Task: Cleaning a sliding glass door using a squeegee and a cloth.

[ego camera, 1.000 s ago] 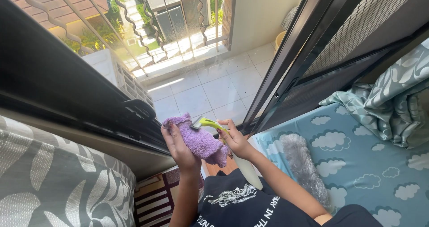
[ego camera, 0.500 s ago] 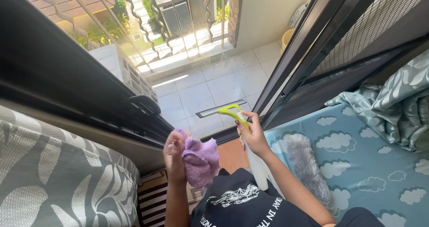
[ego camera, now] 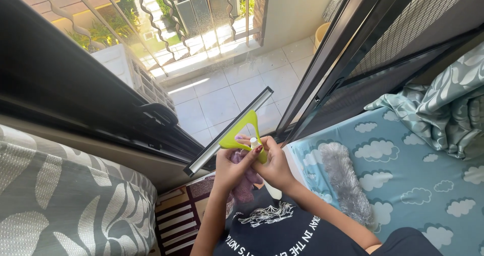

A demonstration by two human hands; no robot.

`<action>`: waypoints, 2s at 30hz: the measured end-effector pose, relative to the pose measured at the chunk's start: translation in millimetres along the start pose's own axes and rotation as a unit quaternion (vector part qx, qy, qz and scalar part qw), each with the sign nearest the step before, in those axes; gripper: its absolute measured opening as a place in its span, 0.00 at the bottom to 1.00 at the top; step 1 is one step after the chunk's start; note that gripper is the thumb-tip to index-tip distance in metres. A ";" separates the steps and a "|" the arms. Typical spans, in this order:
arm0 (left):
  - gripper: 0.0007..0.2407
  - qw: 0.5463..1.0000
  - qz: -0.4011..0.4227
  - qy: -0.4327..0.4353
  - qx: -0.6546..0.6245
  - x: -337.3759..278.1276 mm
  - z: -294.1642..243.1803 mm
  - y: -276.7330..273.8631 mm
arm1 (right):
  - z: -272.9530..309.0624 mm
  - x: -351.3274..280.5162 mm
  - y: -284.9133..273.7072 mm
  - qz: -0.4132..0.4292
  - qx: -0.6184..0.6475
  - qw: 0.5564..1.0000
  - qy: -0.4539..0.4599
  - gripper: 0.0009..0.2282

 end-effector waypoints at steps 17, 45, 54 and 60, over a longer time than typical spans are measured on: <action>0.12 0.998 0.028 0.023 0.041 10.2 26.2 -18.5 | -20.6 23.7 0.4 0.135 0.157 0.944 0.258 0.40; 0.13 0.972 -0.181 0.142 0.053 6.2 -89.8 -59.6 | 64.1 23.4 16.4 0.070 -0.194 0.951 -0.231 0.23; 0.12 0.969 -0.229 0.048 0.084 -17.1 -68.7 -71.5 | 226.2 78.7 97.3 -0.008 -0.352 0.827 -0.439 0.29; 0.10 0.968 -0.235 0.031 0.081 -23.7 -63.9 -72.6 | 270.3 136.5 133.6 -0.013 -0.377 0.771 -0.514 0.27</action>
Point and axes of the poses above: each hand's wrist, its own x-axis towards the middle knuckle, its own y-axis out of the palm, z = x × y, the point moved 6 cm from there along x, towards the middle knuckle, and after that the axes turned 14 degrees about x, right-handed, at the moved point
